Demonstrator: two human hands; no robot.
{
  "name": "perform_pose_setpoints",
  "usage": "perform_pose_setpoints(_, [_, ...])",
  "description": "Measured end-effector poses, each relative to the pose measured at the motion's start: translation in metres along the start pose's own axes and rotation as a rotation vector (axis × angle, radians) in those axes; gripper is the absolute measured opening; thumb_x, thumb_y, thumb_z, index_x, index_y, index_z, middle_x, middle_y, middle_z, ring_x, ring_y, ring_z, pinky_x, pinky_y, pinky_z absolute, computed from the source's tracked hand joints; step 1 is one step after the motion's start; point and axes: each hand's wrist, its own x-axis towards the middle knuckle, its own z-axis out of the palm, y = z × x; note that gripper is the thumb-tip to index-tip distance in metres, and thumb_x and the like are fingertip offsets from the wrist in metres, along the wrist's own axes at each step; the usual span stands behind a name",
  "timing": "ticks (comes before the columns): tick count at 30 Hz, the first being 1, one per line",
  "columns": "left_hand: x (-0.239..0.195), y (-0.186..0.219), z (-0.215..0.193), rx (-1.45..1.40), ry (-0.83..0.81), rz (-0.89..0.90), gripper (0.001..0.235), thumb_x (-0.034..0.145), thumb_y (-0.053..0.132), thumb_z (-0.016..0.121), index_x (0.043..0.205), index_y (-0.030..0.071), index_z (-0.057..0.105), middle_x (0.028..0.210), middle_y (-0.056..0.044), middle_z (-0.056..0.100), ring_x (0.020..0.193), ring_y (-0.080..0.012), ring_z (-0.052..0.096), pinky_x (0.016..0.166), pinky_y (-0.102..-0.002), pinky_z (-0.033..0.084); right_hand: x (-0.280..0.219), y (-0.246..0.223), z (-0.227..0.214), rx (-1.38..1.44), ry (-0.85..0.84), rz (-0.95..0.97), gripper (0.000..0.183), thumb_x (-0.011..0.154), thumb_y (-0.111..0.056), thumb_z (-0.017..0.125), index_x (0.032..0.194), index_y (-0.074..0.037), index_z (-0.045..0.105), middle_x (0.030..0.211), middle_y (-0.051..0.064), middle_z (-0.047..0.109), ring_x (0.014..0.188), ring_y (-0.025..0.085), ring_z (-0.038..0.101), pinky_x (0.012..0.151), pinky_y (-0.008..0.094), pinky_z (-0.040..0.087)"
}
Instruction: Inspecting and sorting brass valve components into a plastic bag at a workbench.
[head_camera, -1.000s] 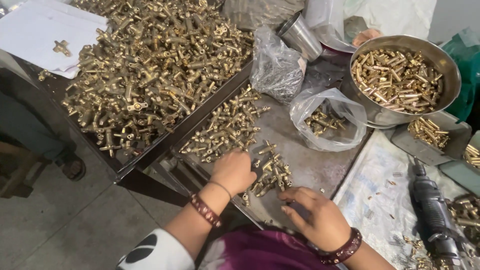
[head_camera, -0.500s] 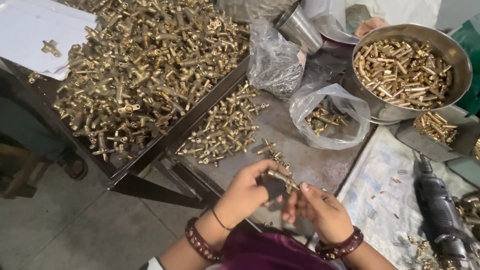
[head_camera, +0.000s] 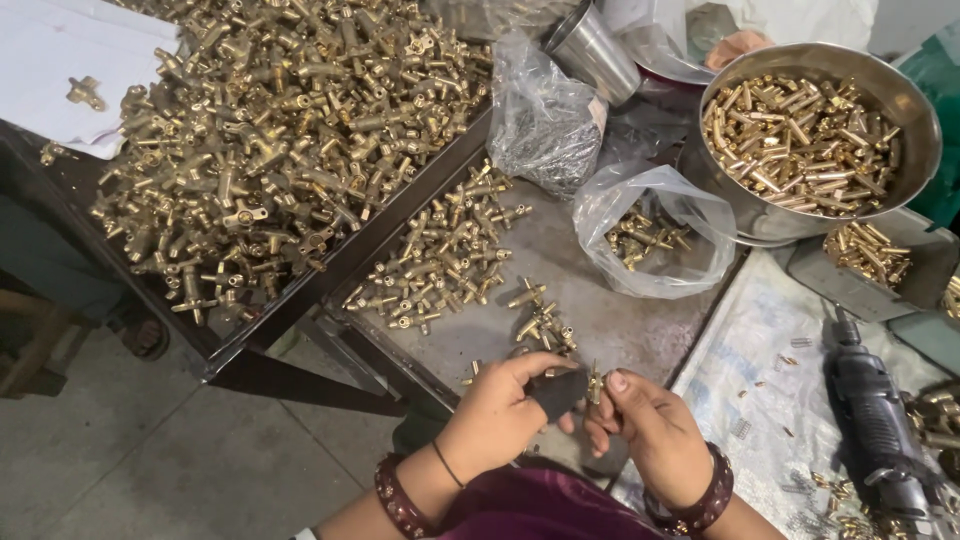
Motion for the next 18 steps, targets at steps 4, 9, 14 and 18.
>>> perform_pose_setpoints(4, [0.002, 0.003, 0.003, -0.005, 0.049, -0.153, 0.023, 0.104, 0.015, 0.059, 0.107, -0.004, 0.072, 0.074, -0.006, 0.07, 0.061, -0.0121, 0.066, 0.051, -0.023, 0.045, -0.004, 0.004, -0.001, -0.288, -0.005, -0.168, 0.041, 0.108, -0.028, 0.046, 0.083, 0.001, 0.059, 0.072, 0.01, 0.06, 0.066, 0.018, 0.059, 0.066, 0.032, 0.05])
perform_pose_setpoints(9, [0.004, -0.003, 0.006, -0.288, 0.069, -0.1, 0.022, 0.1, 0.01, 0.058, 0.113, 0.002, 0.073, 0.084, -0.006, 0.072, 0.07, -0.0117, 0.068, 0.057, -0.023, 0.05, -0.009, -0.021, 0.016, -0.797, 0.109, -0.482, 0.026, 0.1, -0.021, 0.055, 0.095, 0.001, 0.067, 0.082, 0.006, 0.068, 0.074, 0.014, 0.069, 0.069, 0.028, 0.054])
perform_pose_setpoints(14, [0.003, -0.002, 0.006, -0.215, 0.079, 0.035, 0.032, 0.095, -0.003, 0.059, 0.124, 0.0, 0.071, 0.105, -0.005, 0.073, 0.089, -0.008, 0.067, 0.074, -0.022, 0.054, -0.005, -0.006, 0.001, -0.705, 0.096, -0.42, 0.028, 0.101, -0.021, 0.055, 0.091, 0.002, 0.069, 0.08, 0.007, 0.068, 0.074, 0.016, 0.066, 0.07, 0.029, 0.053])
perform_pose_setpoints(18, [0.001, 0.003, 0.004, -0.124, 0.047, 0.208, 0.051, 0.084, -0.015, 0.048, 0.129, -0.001, 0.068, 0.118, -0.006, 0.074, 0.109, -0.0098, 0.068, 0.099, -0.023, 0.053, 0.001, 0.0, -0.003, -0.371, 0.056, -0.199, 0.038, 0.105, -0.024, 0.051, 0.081, 0.003, 0.064, 0.075, 0.009, 0.064, 0.073, 0.02, 0.062, 0.072, 0.034, 0.051])
